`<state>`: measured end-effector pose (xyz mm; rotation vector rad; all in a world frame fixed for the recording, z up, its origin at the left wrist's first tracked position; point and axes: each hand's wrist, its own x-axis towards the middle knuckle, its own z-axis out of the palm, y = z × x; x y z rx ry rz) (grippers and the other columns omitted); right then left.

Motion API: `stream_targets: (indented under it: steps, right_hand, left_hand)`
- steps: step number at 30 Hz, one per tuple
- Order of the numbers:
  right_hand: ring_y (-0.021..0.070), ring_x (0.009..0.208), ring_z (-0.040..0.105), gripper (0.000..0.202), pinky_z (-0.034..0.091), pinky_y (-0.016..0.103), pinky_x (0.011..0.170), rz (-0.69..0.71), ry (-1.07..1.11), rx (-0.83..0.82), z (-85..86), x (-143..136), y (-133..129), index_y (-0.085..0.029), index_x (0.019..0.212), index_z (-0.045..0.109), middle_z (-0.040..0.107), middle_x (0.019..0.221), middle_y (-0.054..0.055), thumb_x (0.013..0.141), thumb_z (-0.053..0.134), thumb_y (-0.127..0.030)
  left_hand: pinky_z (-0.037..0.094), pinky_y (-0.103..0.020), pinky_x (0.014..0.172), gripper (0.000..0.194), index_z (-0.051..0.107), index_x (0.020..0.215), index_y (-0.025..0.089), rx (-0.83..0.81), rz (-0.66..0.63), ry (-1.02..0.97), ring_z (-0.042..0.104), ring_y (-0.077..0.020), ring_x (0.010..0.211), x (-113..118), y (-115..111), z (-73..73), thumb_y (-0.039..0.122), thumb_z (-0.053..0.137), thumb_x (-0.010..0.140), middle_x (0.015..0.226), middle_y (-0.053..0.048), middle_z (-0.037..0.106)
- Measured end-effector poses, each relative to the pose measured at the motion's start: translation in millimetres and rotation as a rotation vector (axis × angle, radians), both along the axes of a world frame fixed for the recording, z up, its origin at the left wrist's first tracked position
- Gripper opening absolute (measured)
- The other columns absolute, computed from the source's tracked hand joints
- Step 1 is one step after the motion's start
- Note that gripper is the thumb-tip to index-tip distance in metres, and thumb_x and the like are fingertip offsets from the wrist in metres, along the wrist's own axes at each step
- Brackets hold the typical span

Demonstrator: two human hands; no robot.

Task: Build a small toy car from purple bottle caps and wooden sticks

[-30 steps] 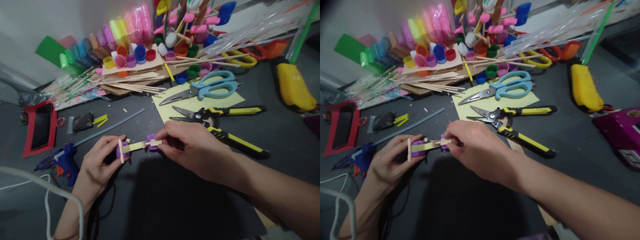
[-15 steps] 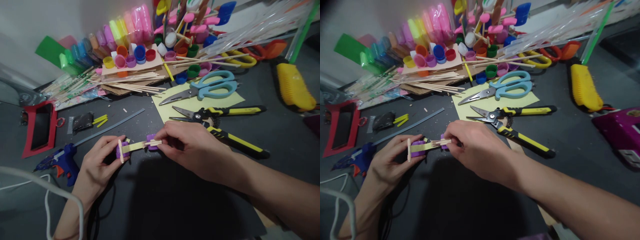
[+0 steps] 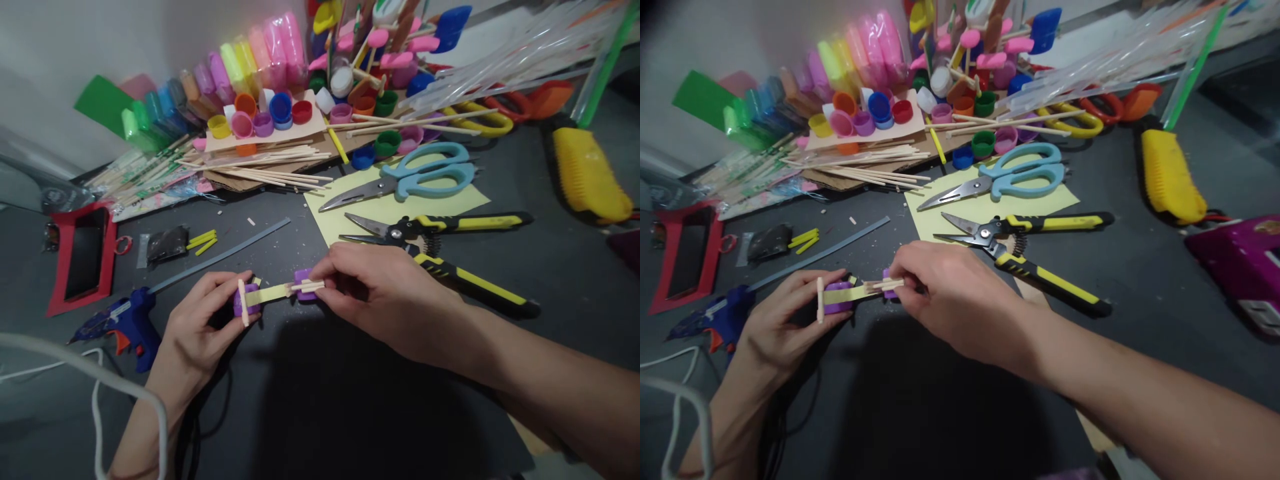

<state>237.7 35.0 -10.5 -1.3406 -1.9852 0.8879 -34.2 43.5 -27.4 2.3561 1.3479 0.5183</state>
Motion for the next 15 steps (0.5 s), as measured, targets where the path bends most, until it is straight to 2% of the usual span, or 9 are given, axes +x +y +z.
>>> stream_targets:
  steps: [15]
  right_hand:
    - [0.0104, 0.063, 0.054, 0.011, 0.035, 0.023, 0.059, -0.015, -0.012, -0.019, 1.2, -1.2, 0.5, -0.021, 0.082, 0.068, 0.065, 0.073, -0.004, 0.085, 0.064, -0.012]
  left_hand:
    - [0.050, -0.027, 0.082, 0.034, 0.067, 0.119, 0.016, 0.002, 0.019, -0.056, 0.066, -0.0184, 0.097, 5.5, -2.7, 0.2, 0.027, 0.070, 0.087, 0.110, -0.007, 0.067]
